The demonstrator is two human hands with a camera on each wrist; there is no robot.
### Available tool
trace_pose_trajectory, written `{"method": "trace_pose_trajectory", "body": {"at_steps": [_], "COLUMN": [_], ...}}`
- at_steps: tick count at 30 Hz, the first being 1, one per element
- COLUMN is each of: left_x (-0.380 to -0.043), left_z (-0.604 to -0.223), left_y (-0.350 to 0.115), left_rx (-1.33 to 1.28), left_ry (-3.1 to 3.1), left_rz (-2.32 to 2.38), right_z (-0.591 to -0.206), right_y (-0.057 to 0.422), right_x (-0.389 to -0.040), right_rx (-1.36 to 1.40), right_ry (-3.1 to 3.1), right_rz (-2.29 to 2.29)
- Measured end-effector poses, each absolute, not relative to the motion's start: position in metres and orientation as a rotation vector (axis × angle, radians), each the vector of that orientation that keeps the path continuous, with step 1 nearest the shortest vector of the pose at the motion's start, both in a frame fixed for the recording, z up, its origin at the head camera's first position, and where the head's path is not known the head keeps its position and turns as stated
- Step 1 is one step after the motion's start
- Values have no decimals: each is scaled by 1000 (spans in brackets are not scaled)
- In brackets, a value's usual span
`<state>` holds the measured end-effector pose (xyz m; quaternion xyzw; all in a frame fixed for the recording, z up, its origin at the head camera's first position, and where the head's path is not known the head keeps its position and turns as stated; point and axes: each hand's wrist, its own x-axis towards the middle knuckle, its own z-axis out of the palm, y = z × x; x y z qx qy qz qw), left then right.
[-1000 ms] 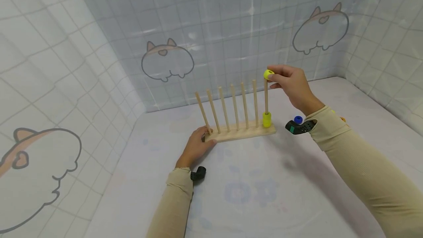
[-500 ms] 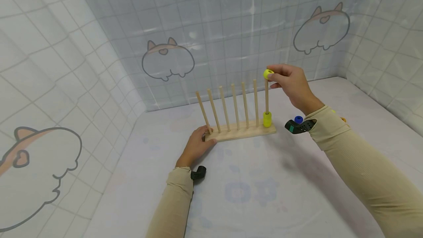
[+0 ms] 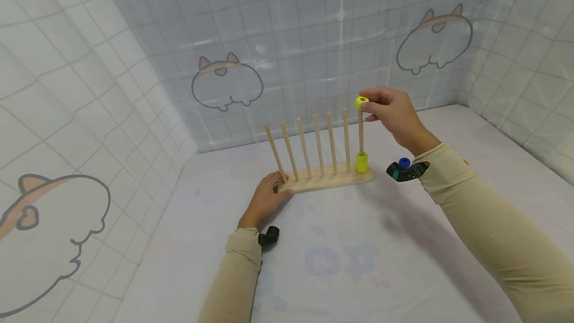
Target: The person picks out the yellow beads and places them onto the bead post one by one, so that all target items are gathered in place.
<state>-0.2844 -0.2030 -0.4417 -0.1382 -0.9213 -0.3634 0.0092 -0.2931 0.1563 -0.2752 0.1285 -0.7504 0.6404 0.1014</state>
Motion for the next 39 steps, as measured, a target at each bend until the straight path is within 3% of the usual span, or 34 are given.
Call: {"method": "trace_pose_trajectory", "body": {"at_steps": [39], "left_x": [-285], "left_z": [-442], "left_y": [-204], "left_rx": [-430], "left_ry": [-2880], "left_rz": [-1116], "right_z": [-274], "right_y": [155], "right_x": [-294], "right_rx": [352], "right_ry": [-2263], "right_rz": [1902]}}
